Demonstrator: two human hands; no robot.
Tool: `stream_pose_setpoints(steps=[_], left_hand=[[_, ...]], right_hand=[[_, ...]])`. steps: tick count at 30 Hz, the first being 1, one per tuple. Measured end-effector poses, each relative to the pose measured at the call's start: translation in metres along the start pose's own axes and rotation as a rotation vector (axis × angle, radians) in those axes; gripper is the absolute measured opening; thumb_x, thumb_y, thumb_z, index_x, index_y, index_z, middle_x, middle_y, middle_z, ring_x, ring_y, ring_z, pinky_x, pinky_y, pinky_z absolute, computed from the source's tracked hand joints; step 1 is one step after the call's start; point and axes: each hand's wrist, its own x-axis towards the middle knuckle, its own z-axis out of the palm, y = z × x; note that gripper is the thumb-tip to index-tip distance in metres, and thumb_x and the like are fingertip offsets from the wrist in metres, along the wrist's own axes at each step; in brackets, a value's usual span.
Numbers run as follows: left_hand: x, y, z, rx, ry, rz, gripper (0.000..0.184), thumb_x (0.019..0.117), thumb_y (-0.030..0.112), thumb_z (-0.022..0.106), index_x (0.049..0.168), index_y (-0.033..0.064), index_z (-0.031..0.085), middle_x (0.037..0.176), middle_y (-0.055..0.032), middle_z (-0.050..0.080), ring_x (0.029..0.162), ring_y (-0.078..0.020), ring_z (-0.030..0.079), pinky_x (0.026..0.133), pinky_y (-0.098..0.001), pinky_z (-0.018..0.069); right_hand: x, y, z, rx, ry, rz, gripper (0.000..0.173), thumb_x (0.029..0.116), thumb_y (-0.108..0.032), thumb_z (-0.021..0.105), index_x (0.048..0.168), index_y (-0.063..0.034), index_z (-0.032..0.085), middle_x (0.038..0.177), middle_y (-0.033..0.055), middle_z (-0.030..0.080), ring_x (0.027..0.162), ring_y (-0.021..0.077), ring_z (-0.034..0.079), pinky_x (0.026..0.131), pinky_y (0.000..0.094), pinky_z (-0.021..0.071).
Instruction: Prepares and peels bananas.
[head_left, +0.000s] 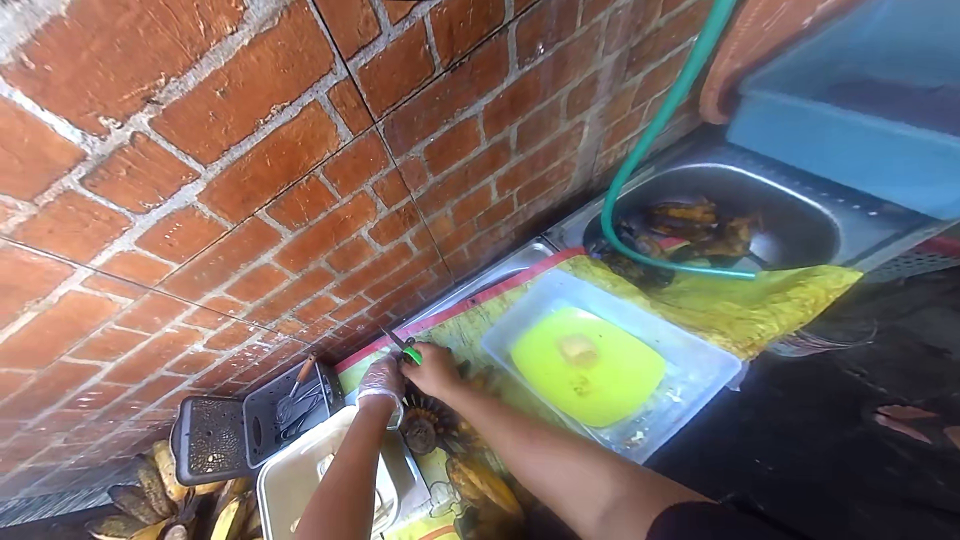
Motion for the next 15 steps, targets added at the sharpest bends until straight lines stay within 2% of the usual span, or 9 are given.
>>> stream_pose_setpoints(steps=[3, 7, 11, 15], left_hand=[[-0.005, -0.003, 0.0, 0.008, -0.017, 0.02, 0.038, 0.098, 0.027, 0.059, 0.135, 0.0249, 0.064, 0.124, -0.0084, 0.071, 0.116, -0.0302, 0.068, 0.095, -0.056, 0.0551], [-0.006, -0.006, -0.002, -0.011, -0.021, 0.006, 0.035, 0.0972, 0.023, 0.057, 0.131, 0.028, 0.066, 0.123, -0.0062, 0.072, 0.115, -0.0282, 0.068, 0.094, -0.0554, 0.0555], [-0.006, -0.011, -0.006, -0.035, -0.017, 0.003, 0.032, 0.0968, 0.025, 0.058, 0.127, 0.0306, 0.069, 0.122, -0.0037, 0.072, 0.115, -0.0259, 0.068, 0.096, -0.0544, 0.0554], [-0.006, -0.017, -0.009, -0.131, 0.011, -0.041, 0.026, 0.096, 0.03, 0.062, 0.12, 0.029, 0.073, 0.117, -0.005, 0.074, 0.112, -0.0265, 0.069, 0.094, -0.0556, 0.0552]], right_hand=[[-0.003, -0.001, -0.003, -0.089, -0.02, -0.021, 0.037, 0.0903, -0.044, 0.073, 0.105, -0.0103, 0.071, 0.096, 0.0118, 0.072, 0.094, 0.0294, 0.07, 0.082, 0.0559, 0.0576], [-0.006, -0.005, -0.007, -0.185, -0.047, -0.014, 0.036, 0.0916, -0.045, 0.071, 0.107, -0.0122, 0.072, 0.101, 0.0103, 0.072, 0.098, 0.0287, 0.071, 0.084, 0.0556, 0.0575], [-0.003, -0.003, -0.01, -0.176, -0.072, -0.007, 0.026, 0.093, -0.036, 0.068, 0.102, -0.0124, 0.072, 0.095, 0.0101, 0.073, 0.094, 0.0285, 0.071, 0.079, 0.0569, 0.0574], [-0.001, -0.007, -0.019, -0.19, -0.138, -0.023, 0.026, 0.0927, -0.036, 0.069, 0.097, -0.0111, 0.072, 0.09, 0.0103, 0.072, 0.089, 0.0288, 0.07, 0.077, 0.0571, 0.0564]])
